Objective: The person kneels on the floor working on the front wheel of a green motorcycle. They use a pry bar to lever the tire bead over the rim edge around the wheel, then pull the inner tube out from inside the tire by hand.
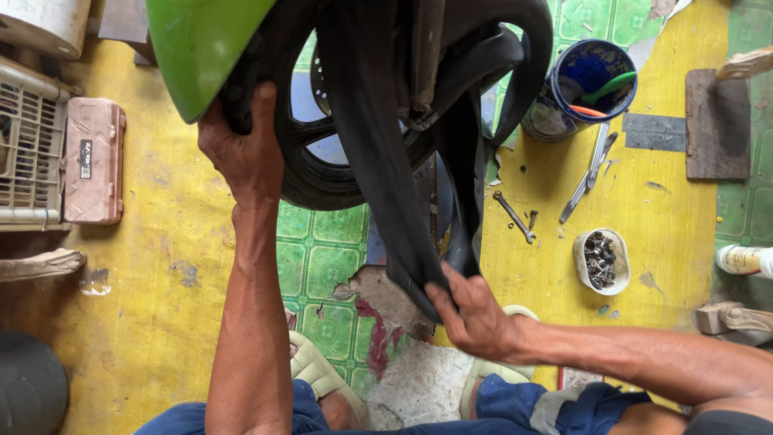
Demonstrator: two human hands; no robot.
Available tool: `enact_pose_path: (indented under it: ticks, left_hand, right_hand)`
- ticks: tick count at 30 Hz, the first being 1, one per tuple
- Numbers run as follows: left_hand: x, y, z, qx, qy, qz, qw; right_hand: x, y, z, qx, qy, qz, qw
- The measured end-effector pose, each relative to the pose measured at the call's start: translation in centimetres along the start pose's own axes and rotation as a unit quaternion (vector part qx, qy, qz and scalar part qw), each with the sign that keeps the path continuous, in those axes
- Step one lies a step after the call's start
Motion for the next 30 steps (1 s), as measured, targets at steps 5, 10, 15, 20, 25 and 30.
enact_pose_path:
  ticks: [5,10,15,20,25,30]
  left_hand:
    - [-0.5,-0.4,-0.5,0.008,-0.059,0.028,0.998]
    - [-1.4,-1.0,-1.7,0.019,-0.043,-0.052,0.998]
    - [-2.0,-0.3,-1.4,0.047,-0.095,0.01,0.994]
    - [-3.9,1.5,0.4,0.116,-0.143,0.017,0.983]
    - [-6.6,2.6,1.3,0.121,-0.205,-0.03,0.971]
    - [-7.8,5.4,1.4,0.156,-0.266,0.105,0.945]
  right_hand:
    - [2.8,2.6,-5.5,0.388,-0.01,0.046,0.921]
    - [0.3,-7.7,-7.1,0.174,0.055,0.056,0.982]
    - [5.1,-6.0,-11.6,0.342,0.107,0.054,0.932]
    - [10.6,-6.3,-10.5,0.223,0.012,0.222,0.949]
    - [9.0,-7.7,-11.4,0.096,0.077,0.244,0.962]
    - [5.7,-11.8,-7.5,0.116,0.017,0.35,0.93]
Point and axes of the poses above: each hand's wrist, its own y-axis away from the middle knuckle, its own z-axis out of the back of the hand, x = y × z, the point moved 4 cm from there along -y, towards the middle knuckle, and after that the axes turned 5 degrees about -z, right-handed, at the moved point
